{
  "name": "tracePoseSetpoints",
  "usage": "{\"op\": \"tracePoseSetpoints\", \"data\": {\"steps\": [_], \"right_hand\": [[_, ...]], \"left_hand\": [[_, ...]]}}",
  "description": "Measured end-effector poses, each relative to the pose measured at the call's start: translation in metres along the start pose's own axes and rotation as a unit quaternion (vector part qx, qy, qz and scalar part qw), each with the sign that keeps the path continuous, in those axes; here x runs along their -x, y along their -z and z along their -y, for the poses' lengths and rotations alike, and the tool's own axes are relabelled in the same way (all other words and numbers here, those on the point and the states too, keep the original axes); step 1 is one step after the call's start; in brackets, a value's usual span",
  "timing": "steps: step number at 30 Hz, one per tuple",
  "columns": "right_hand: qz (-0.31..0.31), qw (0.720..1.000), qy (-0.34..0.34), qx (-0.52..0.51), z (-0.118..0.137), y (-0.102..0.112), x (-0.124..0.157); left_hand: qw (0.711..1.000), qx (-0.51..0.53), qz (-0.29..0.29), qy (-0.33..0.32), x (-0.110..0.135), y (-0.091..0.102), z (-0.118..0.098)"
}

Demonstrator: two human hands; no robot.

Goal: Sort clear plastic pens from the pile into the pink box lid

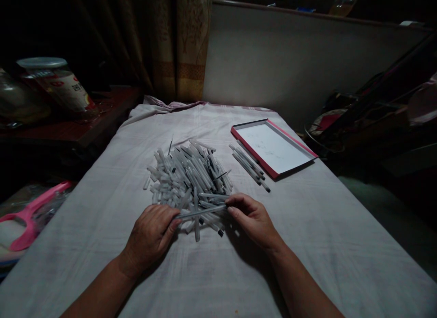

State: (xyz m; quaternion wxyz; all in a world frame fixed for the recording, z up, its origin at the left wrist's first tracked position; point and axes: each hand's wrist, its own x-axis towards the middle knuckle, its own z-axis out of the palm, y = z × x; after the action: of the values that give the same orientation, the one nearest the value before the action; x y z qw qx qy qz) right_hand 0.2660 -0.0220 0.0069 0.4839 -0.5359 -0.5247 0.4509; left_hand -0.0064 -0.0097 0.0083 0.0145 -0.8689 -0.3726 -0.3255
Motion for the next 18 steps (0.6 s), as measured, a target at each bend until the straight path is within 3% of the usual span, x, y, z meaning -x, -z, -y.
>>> {"op": "tracePoseSetpoints", "data": {"steps": [18], "right_hand": [[0.013, 0.999, -0.03, -0.014, 0.0013, 0.0032, 0.0001]], "left_hand": [[1.0, 0.007, 0.021, 0.004, 0.0028, -0.0023, 0.0006]]}}
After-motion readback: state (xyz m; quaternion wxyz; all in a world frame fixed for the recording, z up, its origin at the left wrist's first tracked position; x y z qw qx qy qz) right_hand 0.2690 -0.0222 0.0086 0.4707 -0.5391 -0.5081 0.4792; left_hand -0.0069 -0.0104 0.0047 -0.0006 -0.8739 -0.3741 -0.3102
